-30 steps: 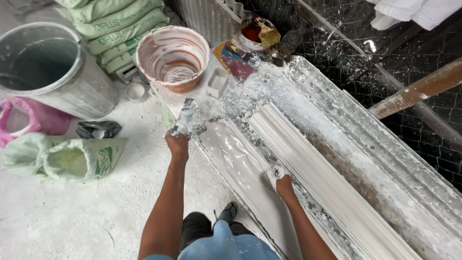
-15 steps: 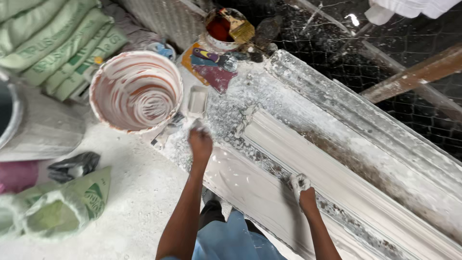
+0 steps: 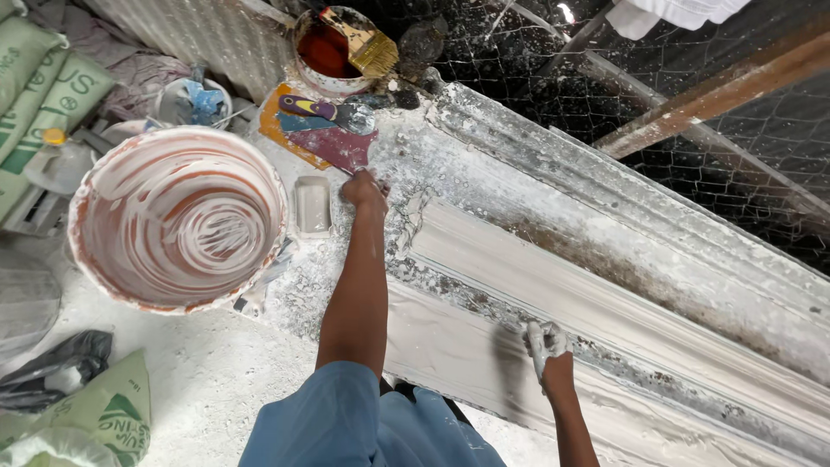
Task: The person scoops white plaster from a bucket and applies it to a long, grooved surface using a trowel. They repeatedly smooth and level the plaster along the length of the surface, occasionally using a sanding block to refine the finish.
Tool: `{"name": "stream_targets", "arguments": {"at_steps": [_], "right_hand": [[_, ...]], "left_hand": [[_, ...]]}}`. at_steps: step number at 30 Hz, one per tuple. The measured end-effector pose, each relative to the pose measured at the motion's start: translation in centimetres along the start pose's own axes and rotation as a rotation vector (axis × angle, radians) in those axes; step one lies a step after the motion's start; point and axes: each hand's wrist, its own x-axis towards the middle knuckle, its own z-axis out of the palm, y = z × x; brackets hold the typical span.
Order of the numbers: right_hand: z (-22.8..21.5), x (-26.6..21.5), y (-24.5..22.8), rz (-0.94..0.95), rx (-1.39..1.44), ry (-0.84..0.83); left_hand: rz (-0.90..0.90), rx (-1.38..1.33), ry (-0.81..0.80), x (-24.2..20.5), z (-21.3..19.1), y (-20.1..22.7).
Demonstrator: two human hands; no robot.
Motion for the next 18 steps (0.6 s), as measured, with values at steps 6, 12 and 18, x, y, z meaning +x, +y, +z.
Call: {"name": "stream_targets", "arguments": {"at_steps": [6, 12, 18], "right_hand": [[1.0, -0.6, -0.1, 0.017, -0.001, 0.038], [3.5, 0.6, -0.2, 0.031, -0.057, -0.051], [5.9, 4.5, -2.5, 0.04, 0.047, -0.204]], "left_hand": [[0.018, -0.149, -0.064, -2.1, 0.6, 0.6], [0.11, -0.097, -0.234, -10.9, -0.9, -2.9], [0.209, 0.459, -0.6, -23.0, -9.6, -6.3]]}}
